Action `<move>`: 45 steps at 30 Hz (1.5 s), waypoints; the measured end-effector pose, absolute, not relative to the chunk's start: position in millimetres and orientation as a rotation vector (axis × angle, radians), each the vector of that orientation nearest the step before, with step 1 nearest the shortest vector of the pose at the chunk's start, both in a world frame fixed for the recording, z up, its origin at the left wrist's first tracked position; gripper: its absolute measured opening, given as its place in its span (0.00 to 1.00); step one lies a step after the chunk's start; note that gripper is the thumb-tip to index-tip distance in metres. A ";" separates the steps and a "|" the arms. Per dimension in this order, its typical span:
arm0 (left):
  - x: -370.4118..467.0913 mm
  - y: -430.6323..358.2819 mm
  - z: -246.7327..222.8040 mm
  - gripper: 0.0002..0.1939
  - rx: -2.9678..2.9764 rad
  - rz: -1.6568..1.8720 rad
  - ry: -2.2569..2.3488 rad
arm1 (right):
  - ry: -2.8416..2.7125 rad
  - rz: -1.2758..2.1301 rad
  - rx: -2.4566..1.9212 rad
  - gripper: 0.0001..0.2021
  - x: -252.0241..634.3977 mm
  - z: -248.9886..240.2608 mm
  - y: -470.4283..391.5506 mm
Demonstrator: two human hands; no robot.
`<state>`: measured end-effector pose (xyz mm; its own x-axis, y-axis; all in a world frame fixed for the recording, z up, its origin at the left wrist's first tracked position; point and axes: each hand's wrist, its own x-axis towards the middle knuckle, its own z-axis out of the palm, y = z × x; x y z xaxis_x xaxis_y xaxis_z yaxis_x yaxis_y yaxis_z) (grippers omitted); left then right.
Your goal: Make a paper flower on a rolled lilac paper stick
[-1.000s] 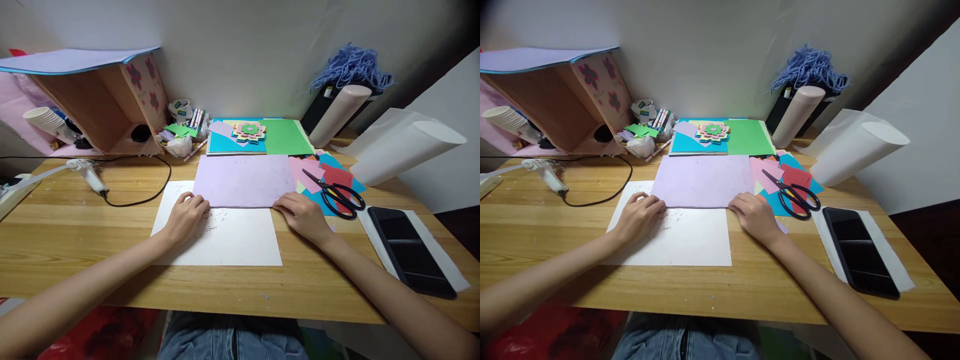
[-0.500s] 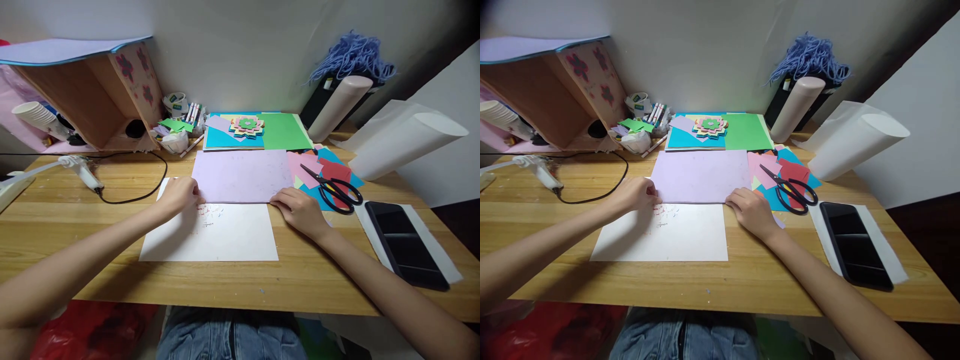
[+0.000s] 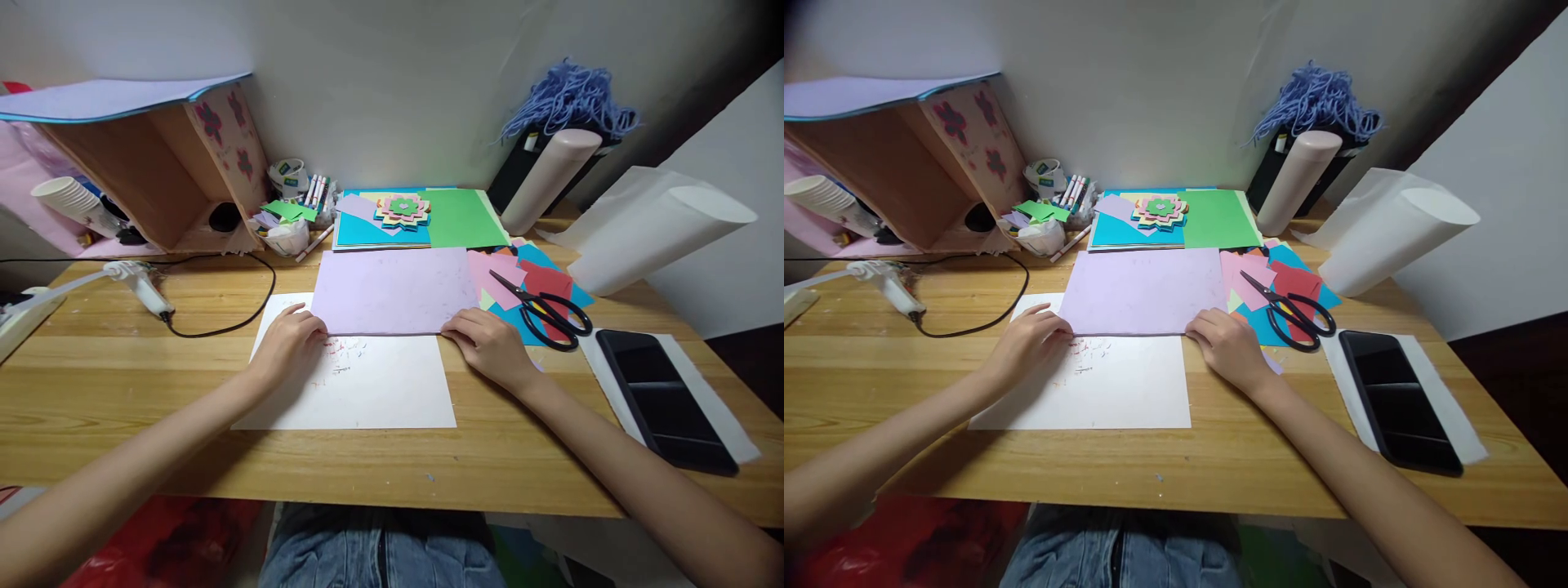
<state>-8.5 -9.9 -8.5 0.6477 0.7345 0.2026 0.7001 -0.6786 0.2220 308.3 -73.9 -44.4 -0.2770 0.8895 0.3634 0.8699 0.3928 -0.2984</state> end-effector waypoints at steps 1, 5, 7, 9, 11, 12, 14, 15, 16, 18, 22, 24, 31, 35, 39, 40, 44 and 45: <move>-9.7 -11.1 -10.4 0.11 2.748 0.421 1.196 | -2.184 0.057 -1.504 0.09 308.2 -44.1 -74.1; -10.2 -11.9 -15.1 0.12 2.712 0.415 1.286 | -2.168 0.068 -1.492 0.10 308.1 -44.4 -74.4; -7.5 -10.1 -11.7 0.11 2.659 0.372 1.374 | -2.160 0.075 -1.495 0.10 308.3 -45.1 -74.3; -3.9 -5.4 -4.6 0.10 2.537 0.258 1.491 | -2.160 0.079 -1.503 0.10 308.5 -45.5 -74.3; -1.1 3.3 3.6 0.08 2.325 0.085 1.592 | -2.163 0.079 -1.510 0.10 308.3 -45.0 -74.5; -0.4 8.9 7.1 0.08 2.221 0.000 1.612 | -2.164 0.078 -1.511 0.10 308.2 -44.6 -74.6; -0.4 21.5 11.5 0.08 2.109 -0.124 1.606 | -2.166 0.074 -1.510 0.10 307.7 -43.4 -74.9; -0.9 27.6 12.5 0.10 2.088 -0.175 1.610 | -2.167 0.072 -1.510 0.10 307.6 -42.9 -75.0; -1.8 33.1 12.8 0.11 2.079 -0.216 1.616 | -2.169 0.070 -1.511 0.10 307.5 -42.6 -75.0; -3.5 40.7 12.3 0.14 2.085 -0.265 1.636 | -2.174 0.068 -1.513 0.10 307.5 -42.3 -74.8; -4.4 37.2 10.6 0.14 2.144 -0.185 1.645 | -2.178 0.067 -1.499 0.10 307.9 -42.1 -74.2; -3.3 25.4 8.4 0.10 2.211 -0.047 1.604 | -2.176 0.071 -1.498 0.10 307.9 -41.6 -74.0; -13.1 -24.0 -15.9 0.12 2.854 0.351 1.268 | -2.146 0.107 -1.500 0.09 307.4 -41.2 -73.6; -24.9 -24.1 -23.5 0.13 3.059 0.376 1.021 | -2.131 0.109 -1.510 0.09 306.8 -41.6 -74.1; -27.6 -16.5 -21.7 0.13 3.158 0.368 0.990 | -2.122 0.111 -1.532 0.09 306.3 -41.5 -74.2; -26.8 -15.8 -20.8 0.13 3.174 0.351 0.998 | -2.121 0.118 -1.535 0.09 306.2 -41.4 -73.9; -21.1 -17.0 -18.3 0.15 3.223 0.263 1.047 | -2.111 0.157 -1.529 0.08 305.7 -40.2 -72.2; -20.0 -17.0 -18.1 0.15 3.238 0.246 1.041 | -2.105 0.169 -1.526 0.08 305.7 -39.9 -71.6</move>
